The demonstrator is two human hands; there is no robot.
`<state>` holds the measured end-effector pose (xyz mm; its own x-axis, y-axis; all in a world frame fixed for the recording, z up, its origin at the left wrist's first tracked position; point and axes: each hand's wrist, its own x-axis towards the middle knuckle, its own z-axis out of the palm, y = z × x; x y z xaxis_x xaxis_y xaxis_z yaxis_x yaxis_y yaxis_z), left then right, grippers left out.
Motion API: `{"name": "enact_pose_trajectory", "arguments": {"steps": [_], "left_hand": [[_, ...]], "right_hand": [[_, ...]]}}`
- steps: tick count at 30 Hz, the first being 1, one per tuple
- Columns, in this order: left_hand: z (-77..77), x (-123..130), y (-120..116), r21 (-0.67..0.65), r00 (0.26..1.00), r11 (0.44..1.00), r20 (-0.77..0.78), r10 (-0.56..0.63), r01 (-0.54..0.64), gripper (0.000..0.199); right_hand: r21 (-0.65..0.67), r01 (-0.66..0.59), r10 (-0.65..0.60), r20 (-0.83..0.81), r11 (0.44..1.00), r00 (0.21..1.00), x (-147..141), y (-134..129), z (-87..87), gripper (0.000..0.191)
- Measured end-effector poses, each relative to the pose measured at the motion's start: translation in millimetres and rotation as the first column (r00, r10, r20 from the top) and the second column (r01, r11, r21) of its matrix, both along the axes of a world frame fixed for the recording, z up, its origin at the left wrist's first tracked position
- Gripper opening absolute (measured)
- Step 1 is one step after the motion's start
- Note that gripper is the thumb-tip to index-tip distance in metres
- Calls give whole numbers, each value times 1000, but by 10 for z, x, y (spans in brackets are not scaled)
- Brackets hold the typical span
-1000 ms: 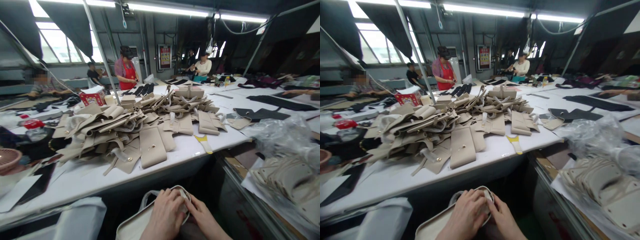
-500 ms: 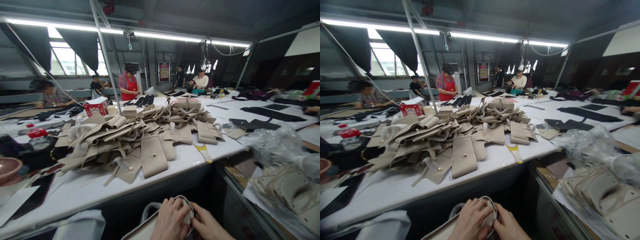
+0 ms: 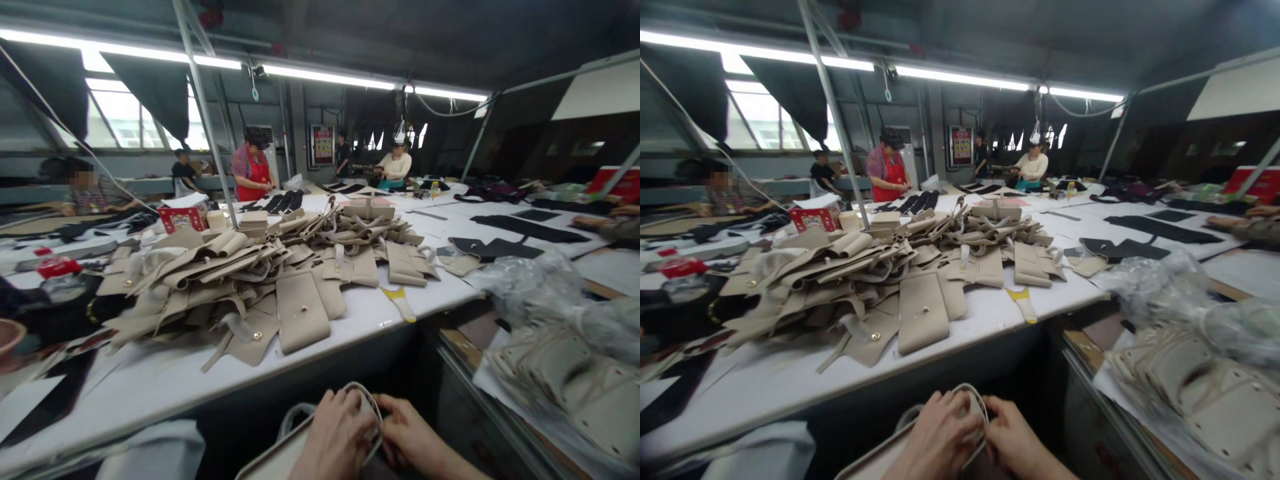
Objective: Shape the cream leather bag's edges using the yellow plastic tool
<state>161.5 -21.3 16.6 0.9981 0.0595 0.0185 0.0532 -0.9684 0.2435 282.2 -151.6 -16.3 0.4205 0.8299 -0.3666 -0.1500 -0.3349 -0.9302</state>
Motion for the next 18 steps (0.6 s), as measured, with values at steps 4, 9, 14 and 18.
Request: {"name": "enact_pose_trajectory", "arguments": {"steps": [4, 9, 14, 18], "left_hand": [[197, -23, -9, -5, 999, 1000, -41, -26, 26, 15], [273, -23, 118, -48, 995, 996, -62, -75, 72, 18], [322, 65, 271, -113, 994, 993, -106, -35, 23, 19], [263, 224, 399, -175, 995, 983, -81, 50, -63, 30]], "right_hand": [[-34, -29, 32, 114, 999, 993, 1, 8, 61, 37], [-32, 41, -35, 176, 999, 984, -17, 41, 58, 24], [-8, 94, -87, 317, 996, 944, -39, 31, 24, 23], [-34, 193, -164, 391, 981, 906, -76, 44, -46, 25]]}}
